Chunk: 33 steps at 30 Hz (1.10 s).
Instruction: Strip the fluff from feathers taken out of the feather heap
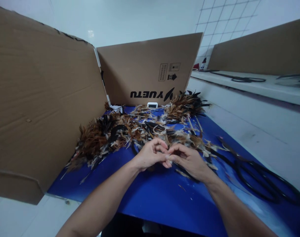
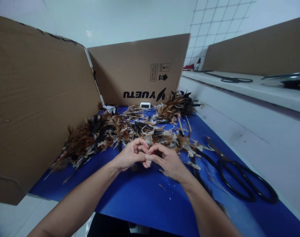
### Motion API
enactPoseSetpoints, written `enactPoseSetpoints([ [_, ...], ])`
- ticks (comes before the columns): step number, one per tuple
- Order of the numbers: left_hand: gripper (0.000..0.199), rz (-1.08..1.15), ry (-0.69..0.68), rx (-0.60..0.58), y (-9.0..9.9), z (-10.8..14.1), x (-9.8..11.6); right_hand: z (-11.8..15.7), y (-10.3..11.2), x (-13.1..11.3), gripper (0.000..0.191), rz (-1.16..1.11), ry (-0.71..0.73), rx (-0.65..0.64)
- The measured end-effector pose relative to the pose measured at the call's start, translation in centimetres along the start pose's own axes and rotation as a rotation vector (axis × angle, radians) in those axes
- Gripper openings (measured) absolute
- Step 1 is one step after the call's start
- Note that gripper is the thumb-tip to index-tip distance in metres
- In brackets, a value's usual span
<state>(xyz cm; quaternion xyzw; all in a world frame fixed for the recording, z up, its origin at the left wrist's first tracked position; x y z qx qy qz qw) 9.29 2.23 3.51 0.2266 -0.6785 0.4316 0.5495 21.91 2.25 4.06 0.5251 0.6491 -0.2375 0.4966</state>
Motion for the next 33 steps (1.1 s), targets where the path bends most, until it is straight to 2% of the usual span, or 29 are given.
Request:
enactPoseSetpoints([
  [3, 0.041, -0.018, 0.008, 0.021, -0.2, 0.1, 0.2, 0.0, -0.3, -0.3, 0.02, -0.065, -0.03, -0.003],
  [10, 0.035, -0.049, 0.017, 0.111, -0.4, 0.2, 0.7, 0.0, -0.2, -0.3, 0.02, -0.033, 0.003, 0.029],
  [14, 0.034, -0.05, 0.013, 0.119, -0.3, 0.2, 0.6, 0.3, 0.0, 0.9, 0.022, -0.028, -0.029, 0.064],
  [18, 0.034, -0.061, -0.008, 0.128, -0.2, 0.2, 0.6, 0.4, -0.3, 1.7, 0.022, -0.146, -0.073, 0.047],
  [26, 0.032, -0.077, -0.033, 0.148, -0.1, 0.1, 0.4, 0.4, -0.8, 1.6, 0.022, -0.295, -0.116, 0.018],
  [33, 0.028, -0.076, -0.09, 0.139, 0.0, 0.1, 0.3, 0.4, -0.9, 1.3, 0.025, -0.286, -0.139, 0.028],
])
Point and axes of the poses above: each hand's wrist, its own z-axis away from the middle knuckle, its own y-axis out of the back of the hand, x = y × z, the point moved 5 cm from there along -z, towards the middle knuckle, and after that the axes turned 9 degrees about y, right-handed, at the moved point
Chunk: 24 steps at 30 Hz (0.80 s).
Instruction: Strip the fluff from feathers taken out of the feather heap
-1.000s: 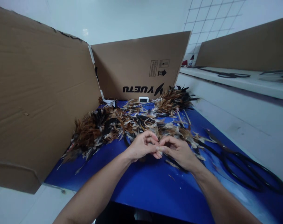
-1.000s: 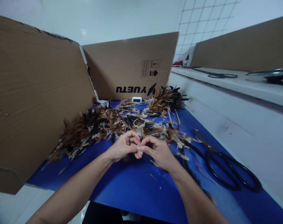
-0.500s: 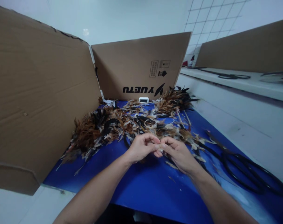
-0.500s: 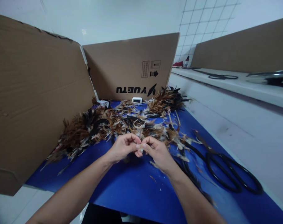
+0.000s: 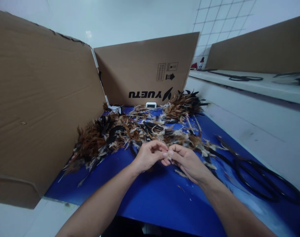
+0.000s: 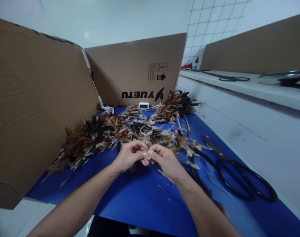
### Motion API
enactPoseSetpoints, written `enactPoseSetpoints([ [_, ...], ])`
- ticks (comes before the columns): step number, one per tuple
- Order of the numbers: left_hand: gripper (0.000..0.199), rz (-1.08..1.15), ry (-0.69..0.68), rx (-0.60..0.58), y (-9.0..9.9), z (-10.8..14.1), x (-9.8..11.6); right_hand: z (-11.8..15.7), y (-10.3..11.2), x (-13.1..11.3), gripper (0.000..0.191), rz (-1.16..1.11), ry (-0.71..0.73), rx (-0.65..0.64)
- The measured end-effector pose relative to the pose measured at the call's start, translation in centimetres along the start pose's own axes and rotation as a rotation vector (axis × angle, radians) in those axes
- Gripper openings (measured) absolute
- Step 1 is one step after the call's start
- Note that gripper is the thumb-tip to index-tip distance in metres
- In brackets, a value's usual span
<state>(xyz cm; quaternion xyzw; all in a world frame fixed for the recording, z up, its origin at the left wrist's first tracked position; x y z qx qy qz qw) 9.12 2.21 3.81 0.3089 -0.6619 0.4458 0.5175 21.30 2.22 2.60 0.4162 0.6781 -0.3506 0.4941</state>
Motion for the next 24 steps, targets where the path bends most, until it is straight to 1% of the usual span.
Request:
enactPoseSetpoints([
  [4, 0.025, -0.006, -0.005, -0.006, 0.0, 0.0, 0.0, 0.0, -0.1, -0.3, 0.026, -0.005, -0.016, 0.008],
  [11, 0.027, -0.014, 0.02, -0.006, 0.1, -0.1, -0.4, 0.1, -0.2, -0.4, 0.024, -0.01, -0.051, -0.022],
  [20, 0.028, -0.041, 0.037, -0.027, 0.1, -0.3, -1.0, 0.1, 0.0, -0.5, 0.023, 0.008, -0.024, -0.021],
  [24, 0.029, -0.065, 0.042, 0.005, 0.1, -0.2, -1.0, 0.1, 0.2, -0.6, 0.026, 0.043, -0.015, -0.003],
])
Point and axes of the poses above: each hand's wrist, its own z-axis away from the middle knuckle, its own y-axis out of the back of the hand, x = y × z, the point moved 5 cm from there along -z, towards the middle knuckle, and after that the axes turned 9 degrees about y, right-handed, at the moved point
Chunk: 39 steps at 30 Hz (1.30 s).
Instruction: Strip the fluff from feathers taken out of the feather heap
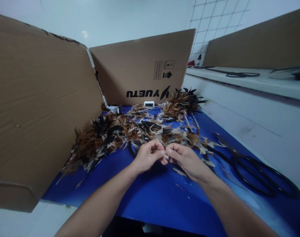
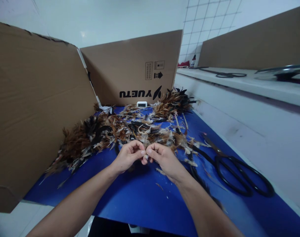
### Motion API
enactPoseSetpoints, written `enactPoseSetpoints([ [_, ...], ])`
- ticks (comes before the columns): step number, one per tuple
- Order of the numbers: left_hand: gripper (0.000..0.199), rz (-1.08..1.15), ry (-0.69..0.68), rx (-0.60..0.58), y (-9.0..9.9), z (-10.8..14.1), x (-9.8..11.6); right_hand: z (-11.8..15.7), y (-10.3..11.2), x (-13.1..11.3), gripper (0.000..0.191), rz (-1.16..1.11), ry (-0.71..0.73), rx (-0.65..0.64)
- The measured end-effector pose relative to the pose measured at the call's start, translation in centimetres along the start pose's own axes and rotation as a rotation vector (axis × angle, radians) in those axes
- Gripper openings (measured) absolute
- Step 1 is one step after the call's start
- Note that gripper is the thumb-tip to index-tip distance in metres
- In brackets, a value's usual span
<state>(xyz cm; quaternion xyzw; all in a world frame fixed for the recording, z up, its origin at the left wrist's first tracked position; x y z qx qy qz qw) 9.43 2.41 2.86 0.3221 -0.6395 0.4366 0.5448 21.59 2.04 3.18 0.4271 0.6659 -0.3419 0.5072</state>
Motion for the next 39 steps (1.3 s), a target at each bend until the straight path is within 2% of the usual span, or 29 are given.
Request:
enactPoseSetpoints([
  [8, 0.026, -0.049, 0.001, 0.098, -0.1, 0.1, 0.4, -0.2, 0.5, -0.4, 0.028, 0.263, 0.089, 0.064],
  [14, 0.028, 0.03, 0.044, 0.156, 0.2, 0.1, 0.0, 0.1, 0.3, -0.5, 0.022, 0.484, 0.183, 0.13],
  [21, 0.03, 0.192, 0.157, 0.164, 0.3, 0.1, -0.5, 0.7, -0.5, -2.0, 0.019, 0.779, 0.419, 0.195],
  [27, 0.029, 0.251, 0.207, 0.156, 0.4, 0.1, -0.8, 1.0, -0.9, -2.0, 0.017, 0.934, 0.606, 0.155],
  [35, 0.027, 0.301, 0.252, 0.149, 0.6, -0.2, -1.5, 1.5, -1.7, -2.1, 0.016, 1.157, 0.752, 0.057],
  [39, 0.026, 0.324, 0.264, 0.162, 0.8, -0.3, -1.8, 1.7, -1.9, -2.1, 0.019, 1.19, 0.808, 0.043],
])
Point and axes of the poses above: each hand's wrist, its own z-axis away from the middle knuckle, its own y-axis out of the back of the hand, x = y × z, the point moved 5 cm from there along -z, towards the middle knuckle, and after that the axes turned 9 degrees about y, right-handed, at the moved point
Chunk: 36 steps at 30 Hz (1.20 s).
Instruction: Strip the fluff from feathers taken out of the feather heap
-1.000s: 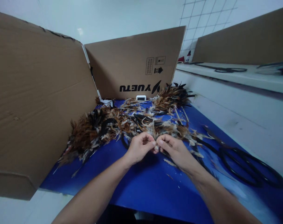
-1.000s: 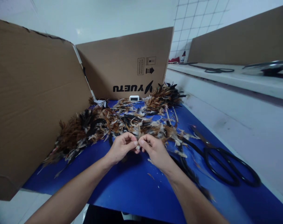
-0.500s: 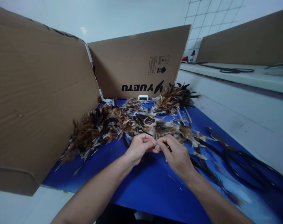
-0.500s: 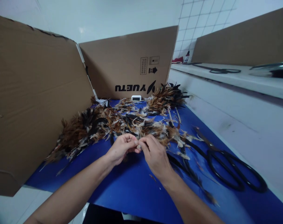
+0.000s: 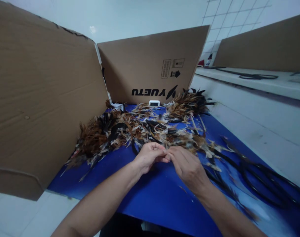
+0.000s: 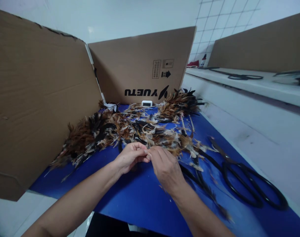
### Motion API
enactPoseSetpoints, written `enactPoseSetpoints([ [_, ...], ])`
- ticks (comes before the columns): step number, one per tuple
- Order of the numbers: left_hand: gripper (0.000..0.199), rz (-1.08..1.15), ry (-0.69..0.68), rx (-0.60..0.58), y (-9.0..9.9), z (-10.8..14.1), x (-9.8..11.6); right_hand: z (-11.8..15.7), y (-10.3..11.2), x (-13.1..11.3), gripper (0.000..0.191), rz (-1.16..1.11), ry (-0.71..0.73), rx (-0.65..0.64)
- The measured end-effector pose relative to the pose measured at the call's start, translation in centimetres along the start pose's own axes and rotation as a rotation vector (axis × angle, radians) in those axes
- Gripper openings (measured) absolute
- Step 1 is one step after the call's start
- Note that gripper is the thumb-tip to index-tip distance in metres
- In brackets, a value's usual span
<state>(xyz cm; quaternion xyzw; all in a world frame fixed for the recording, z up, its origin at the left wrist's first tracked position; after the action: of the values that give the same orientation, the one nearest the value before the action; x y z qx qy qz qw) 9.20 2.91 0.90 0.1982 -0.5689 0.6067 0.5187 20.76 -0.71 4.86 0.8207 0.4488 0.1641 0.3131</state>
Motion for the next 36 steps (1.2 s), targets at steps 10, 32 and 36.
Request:
enactPoseSetpoints([
  [10, 0.022, 0.018, -0.015, 0.061, 0.4, 0.1, 0.6, -0.2, 0.3, -0.5, 0.026, -0.026, 0.059, 0.083],
  [32, 0.02, -0.219, -0.218, 0.04, -0.6, 1.2, 2.1, 0.0, 1.4, 1.0, 0.02, -0.205, -0.45, 0.247],
  [36, 0.022, -0.225, -0.232, 0.035, -0.6, 1.1, 2.0, -0.1, 1.5, 1.0, 0.02, -0.182, -0.433, 0.241],
])
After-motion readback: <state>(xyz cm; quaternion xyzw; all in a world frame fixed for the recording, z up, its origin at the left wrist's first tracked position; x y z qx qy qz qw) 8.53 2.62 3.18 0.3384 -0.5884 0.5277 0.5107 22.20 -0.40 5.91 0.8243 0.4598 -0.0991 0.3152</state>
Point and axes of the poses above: each hand's wrist, its own z-axis away from the middle knuckle, its own y-axis out of the back of the hand, x = y × z, the point moved 5 cm from there along -z, towards the middle knuckle, and after that the axes turned 9 degrees about y, right-handed, at the moved point
